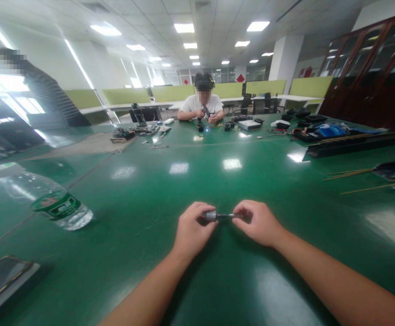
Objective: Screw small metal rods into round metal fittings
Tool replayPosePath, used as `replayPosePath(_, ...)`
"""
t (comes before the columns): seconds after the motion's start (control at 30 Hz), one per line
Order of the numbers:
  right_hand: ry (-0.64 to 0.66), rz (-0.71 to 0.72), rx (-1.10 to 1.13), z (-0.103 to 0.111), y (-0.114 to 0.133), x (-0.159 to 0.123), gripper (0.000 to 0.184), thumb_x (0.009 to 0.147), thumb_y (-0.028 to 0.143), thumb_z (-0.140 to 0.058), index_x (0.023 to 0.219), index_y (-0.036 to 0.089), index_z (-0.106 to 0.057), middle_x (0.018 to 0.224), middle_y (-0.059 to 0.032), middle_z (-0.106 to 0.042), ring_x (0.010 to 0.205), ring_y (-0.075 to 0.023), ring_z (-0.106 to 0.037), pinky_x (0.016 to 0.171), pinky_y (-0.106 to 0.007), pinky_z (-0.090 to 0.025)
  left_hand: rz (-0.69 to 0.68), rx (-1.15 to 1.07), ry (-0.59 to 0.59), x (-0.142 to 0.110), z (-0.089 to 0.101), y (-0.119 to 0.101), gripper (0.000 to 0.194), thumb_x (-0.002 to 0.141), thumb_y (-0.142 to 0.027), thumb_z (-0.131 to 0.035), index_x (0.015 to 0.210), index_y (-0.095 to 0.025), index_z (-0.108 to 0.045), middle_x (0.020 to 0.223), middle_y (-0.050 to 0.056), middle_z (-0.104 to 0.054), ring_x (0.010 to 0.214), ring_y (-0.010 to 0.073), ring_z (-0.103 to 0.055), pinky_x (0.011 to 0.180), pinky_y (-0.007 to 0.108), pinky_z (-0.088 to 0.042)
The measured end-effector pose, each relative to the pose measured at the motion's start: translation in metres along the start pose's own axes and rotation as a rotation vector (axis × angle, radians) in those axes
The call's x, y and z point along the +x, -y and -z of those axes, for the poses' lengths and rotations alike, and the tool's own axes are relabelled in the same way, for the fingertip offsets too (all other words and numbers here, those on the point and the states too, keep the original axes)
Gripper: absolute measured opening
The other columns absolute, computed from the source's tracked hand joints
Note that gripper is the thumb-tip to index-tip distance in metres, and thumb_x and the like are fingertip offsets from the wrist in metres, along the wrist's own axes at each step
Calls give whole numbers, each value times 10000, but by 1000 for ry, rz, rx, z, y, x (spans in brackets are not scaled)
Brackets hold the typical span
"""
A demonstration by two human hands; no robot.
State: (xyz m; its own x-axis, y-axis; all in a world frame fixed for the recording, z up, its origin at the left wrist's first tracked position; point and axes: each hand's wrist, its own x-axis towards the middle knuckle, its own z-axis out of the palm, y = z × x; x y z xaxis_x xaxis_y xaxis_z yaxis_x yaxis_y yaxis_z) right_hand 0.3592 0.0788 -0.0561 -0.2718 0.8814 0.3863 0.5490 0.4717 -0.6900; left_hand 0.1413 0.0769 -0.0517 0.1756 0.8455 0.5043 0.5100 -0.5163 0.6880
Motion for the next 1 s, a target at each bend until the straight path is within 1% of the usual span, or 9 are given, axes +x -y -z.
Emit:
replayPosePath(0.23,-10,13,-14,1,-2,0,65,746,159,-693,798,197,-685,730,-8,-680,663,-162,-604,629,-270,-449,10,28,-6,1,0,2,247,703,-91,-719,921,-208,-705,941,39,-681,848,170,-638,691,256,-532)
replayPosePath(0.37,-34,-3,-27,1,-4,2,59,745,174,-698,796,199,-686,733,-10,-686,663,-165,-612,633,-275,-457,21,70,-36,1,1,5,229,705,-150,-755,917,-210,-697,942,35,-686,858,183,-639,737,287,-530)
replayPosePath(0.43,-36,-18,-29,1,-6,3,58,745,181,-698,800,199,-689,729,-9,-687,658,-165,-613,629,-275,-458,65,105,-60,2,1,5,234,702,-226,-788,916,-211,-694,919,32,-692,833,190,-638,752,309,-530)
replayPosePath(0.5,-28,-33,-24,0,-7,3,60,750,184,-692,809,197,-692,726,-10,-686,654,-163,-612,624,-274,-461,148,105,-72,2,1,5,263,712,-308,-797,929,-203,-691,878,30,-697,770,186,-637,723,311,-531)
replayPosePath(0.57,-21,-42,-18,0,-8,4,65,751,187,-689,815,194,-694,721,-10,-683,648,-161,-610,621,-273,-462,239,22,-71,3,-1,5,343,737,-353,-778,1021,-188,-679,891,39,-707,756,181,-652,719,309,-543)
replayPosePath(0.67,-15,-42,-10,-1,-8,4,68,748,188,-691,816,190,-696,722,-11,-682,646,-159,-608,621,-271,-463,313,-174,-50,4,-2,7,424,796,-366,-717,1160,-162,-640,1018,79,-719,876,199,-694,819,327,-564)
replayPosePath(0.73,-14,-36,0,-3,-9,3,67,747,189,-690,814,189,-695,725,-12,-683,649,-158,-608,622,-269,-462,334,-253,-33,5,-2,8,370,823,-370,-683,1124,-155,-659,1030,88,-725,911,212,-703,855,343,-569)
replayPosePath(0.83,-6,-38,23,-6,-12,4,68,745,197,-689,812,188,-695,718,-8,-682,637,-153,-606,611,-263,-458,373,-296,-22,5,0,6,294,810,-359,-697,1020,-154,-671,959,80,-740,872,212,-714,841,341,-581)
replayPosePath(1.0,11,-126,72,-17,-17,8,90,749,233,-686,814,173,-702,664,-5,-667,599,-144,-594,576,-244,-441,381,-284,-9,3,2,0,284,744,-317,-760,933,-151,-629,909,74,-736,830,205,-714,828,340,-586)
